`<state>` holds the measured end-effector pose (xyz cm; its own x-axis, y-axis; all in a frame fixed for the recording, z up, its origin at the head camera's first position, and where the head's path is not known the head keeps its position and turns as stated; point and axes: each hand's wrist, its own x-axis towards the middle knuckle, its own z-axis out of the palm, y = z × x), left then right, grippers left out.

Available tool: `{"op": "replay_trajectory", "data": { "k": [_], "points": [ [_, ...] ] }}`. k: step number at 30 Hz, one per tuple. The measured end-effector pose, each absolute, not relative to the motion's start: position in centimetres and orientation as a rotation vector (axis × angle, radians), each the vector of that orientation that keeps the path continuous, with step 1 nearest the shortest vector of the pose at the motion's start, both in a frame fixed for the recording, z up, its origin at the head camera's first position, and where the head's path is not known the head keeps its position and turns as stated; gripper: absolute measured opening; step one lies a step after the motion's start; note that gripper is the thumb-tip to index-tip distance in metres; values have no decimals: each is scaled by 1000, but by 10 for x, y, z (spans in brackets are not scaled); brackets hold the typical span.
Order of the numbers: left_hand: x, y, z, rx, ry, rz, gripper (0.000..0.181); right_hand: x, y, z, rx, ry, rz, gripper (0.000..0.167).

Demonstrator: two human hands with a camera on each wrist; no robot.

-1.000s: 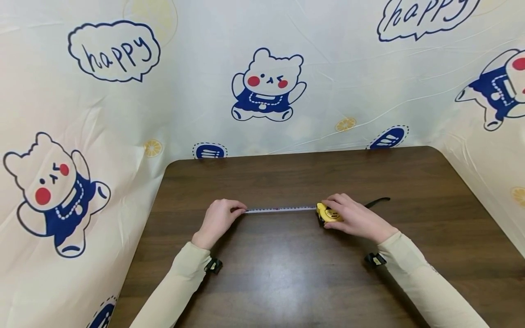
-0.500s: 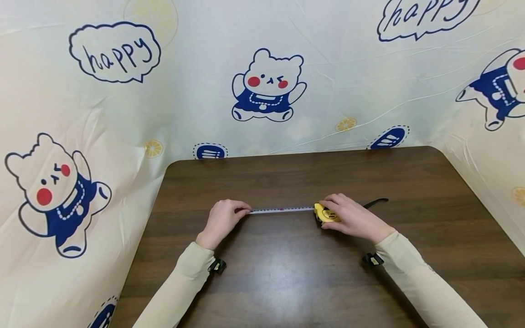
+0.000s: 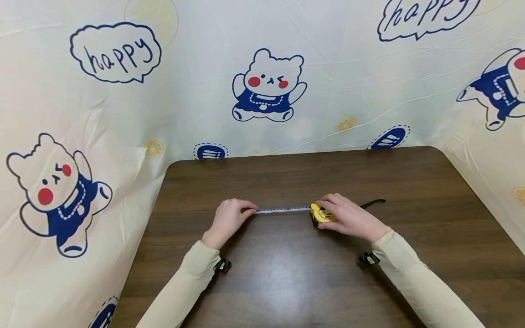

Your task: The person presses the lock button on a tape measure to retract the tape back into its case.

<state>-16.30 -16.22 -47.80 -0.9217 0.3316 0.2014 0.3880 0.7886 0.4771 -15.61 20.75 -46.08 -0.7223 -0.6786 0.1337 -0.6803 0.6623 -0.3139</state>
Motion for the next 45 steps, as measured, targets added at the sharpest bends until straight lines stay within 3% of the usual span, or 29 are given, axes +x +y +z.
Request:
{"op": "replay_trajectory", "data": {
  "k": [45],
  "points": [
    [-167,-125,-475,-693,-2806,-788,6,-159,180,-460,1206,-2846,558,62]
  ]
}}
